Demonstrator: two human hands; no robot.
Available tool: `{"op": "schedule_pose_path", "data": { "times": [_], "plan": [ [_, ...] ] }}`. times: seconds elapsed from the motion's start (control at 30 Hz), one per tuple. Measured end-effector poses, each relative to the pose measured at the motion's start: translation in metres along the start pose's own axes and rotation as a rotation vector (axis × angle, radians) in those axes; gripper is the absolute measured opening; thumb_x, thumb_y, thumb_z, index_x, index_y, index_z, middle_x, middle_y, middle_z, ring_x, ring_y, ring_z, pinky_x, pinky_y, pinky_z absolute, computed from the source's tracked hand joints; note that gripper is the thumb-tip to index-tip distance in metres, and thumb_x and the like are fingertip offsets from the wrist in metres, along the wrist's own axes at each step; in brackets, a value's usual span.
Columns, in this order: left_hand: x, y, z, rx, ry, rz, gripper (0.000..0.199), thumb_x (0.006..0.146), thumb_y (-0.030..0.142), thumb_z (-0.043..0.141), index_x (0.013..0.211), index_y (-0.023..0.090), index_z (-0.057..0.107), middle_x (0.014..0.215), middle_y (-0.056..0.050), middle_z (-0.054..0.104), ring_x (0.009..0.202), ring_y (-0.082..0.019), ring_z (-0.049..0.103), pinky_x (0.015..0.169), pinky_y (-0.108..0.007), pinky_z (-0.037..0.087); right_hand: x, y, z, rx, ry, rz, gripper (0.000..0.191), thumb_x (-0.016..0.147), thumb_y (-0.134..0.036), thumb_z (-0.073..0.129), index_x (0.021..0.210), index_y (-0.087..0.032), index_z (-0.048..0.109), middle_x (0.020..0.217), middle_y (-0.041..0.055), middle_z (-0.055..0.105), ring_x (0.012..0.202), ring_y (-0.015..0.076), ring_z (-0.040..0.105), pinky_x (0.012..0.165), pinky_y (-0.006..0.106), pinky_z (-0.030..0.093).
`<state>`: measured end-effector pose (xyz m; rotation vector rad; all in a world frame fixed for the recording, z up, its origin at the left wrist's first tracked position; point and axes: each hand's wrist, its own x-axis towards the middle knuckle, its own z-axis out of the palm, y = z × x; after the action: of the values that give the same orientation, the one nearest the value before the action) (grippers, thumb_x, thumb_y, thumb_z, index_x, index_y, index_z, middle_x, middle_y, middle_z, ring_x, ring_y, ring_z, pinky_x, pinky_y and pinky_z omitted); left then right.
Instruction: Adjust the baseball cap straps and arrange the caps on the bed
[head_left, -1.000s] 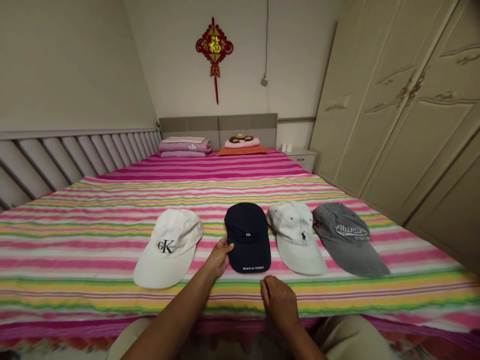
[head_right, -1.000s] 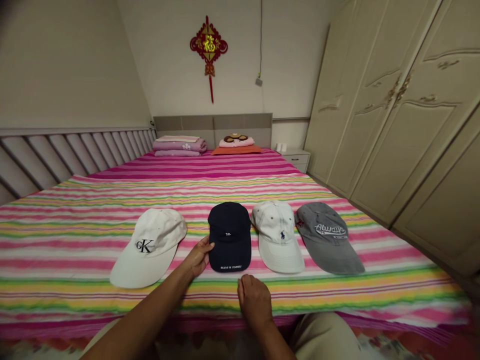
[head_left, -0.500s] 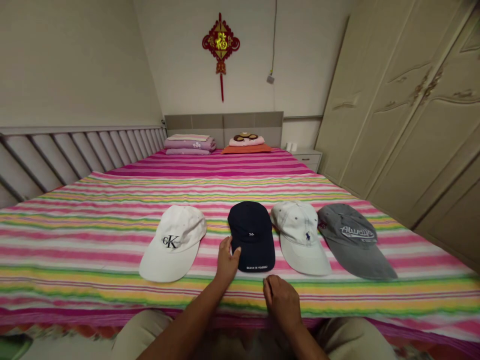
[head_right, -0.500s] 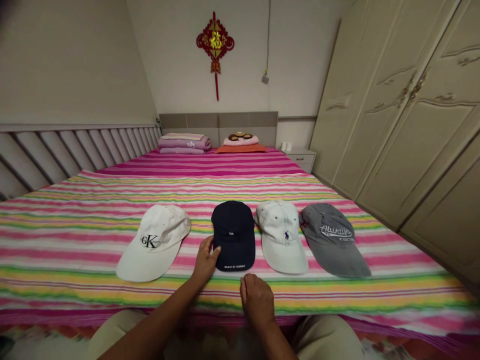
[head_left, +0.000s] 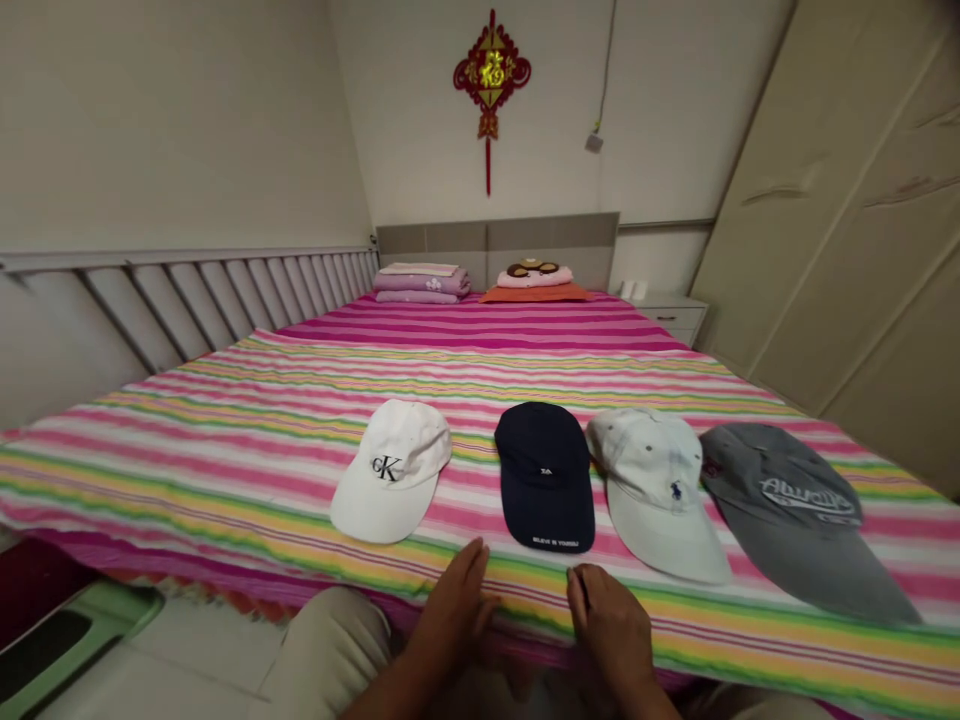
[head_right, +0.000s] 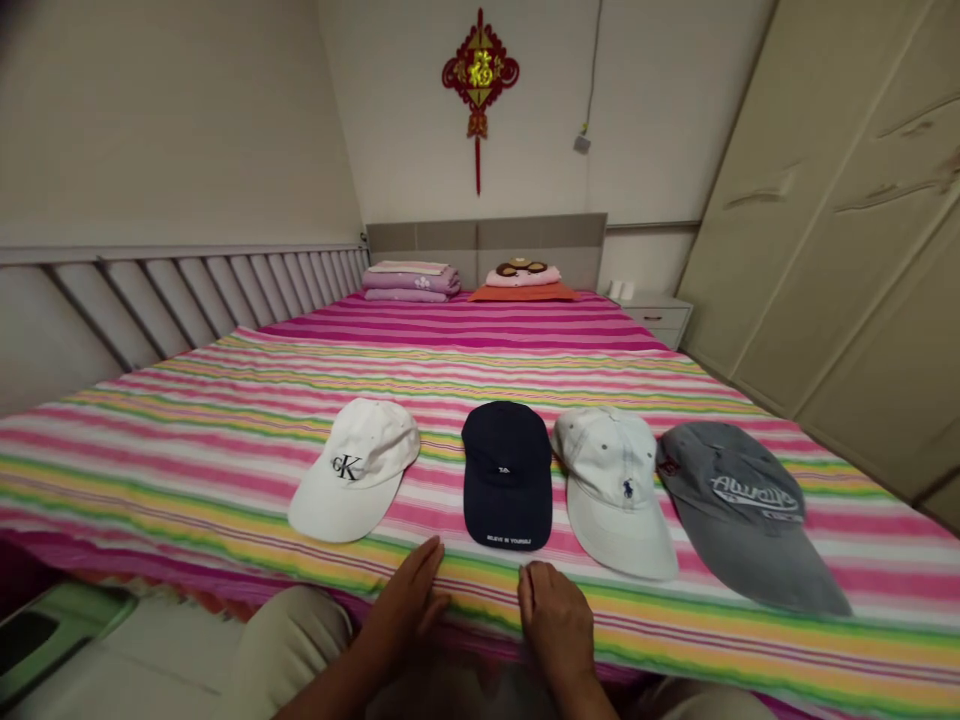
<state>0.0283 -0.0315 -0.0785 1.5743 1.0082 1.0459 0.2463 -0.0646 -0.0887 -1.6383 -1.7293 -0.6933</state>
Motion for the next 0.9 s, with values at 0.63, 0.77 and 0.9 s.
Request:
{"op": "schedule_pose_path", "data": {
  "times": [0.63, 0.77, 0.9],
  "plan": [
    [0.021, 0.022, -0.116, -0.77, 0.681, -0.432, 0.014, 0.074, 0.008, 0.056, 0.087, 0.014, 0.058, 0.075, -0.005, 0.067, 0.065, -0.015, 0.064, 0.061, -0.028, 0.055, 0.001, 0.0, -0.001, -0.037, 0.003, -0.041, 0.029, 0.088, -0.025, 0.038, 0.063, -0.019, 0.052, 0.05, -0.0006, 0.051, 0.049, 0.0142, 0.048, 0.053, 0.027, 0.026],
    [0.023, 0.019, -0.118, -0.784, 0.699, -0.359, 0.025, 0.073, 0.003, 0.054, 0.094, 0.015, 0.059, 0.076, -0.004, 0.068, 0.066, -0.015, 0.065, 0.062, -0.029, 0.055, 0.0, 0.001, 0.0, -0.033, -0.007, -0.037, 0.028, 0.087, -0.025, 0.038, 0.063, -0.019, 0.051, 0.05, -0.001, 0.051, 0.048, 0.0144, 0.048, 0.053, 0.027, 0.026],
    [0.019, 0.017, -0.125, -0.785, 0.734, -0.28, 0.033, 0.073, 0.002, 0.053, 0.101, 0.018, 0.059, 0.078, -0.004, 0.069, 0.067, -0.014, 0.065, 0.063, -0.028, 0.055, -0.001, 0.002, 0.001, -0.021, -0.016, -0.031, 0.027, 0.087, -0.025, 0.038, 0.064, -0.019, 0.051, 0.05, -0.0011, 0.051, 0.048, 0.0145, 0.048, 0.053, 0.027, 0.026]
  ]
}}
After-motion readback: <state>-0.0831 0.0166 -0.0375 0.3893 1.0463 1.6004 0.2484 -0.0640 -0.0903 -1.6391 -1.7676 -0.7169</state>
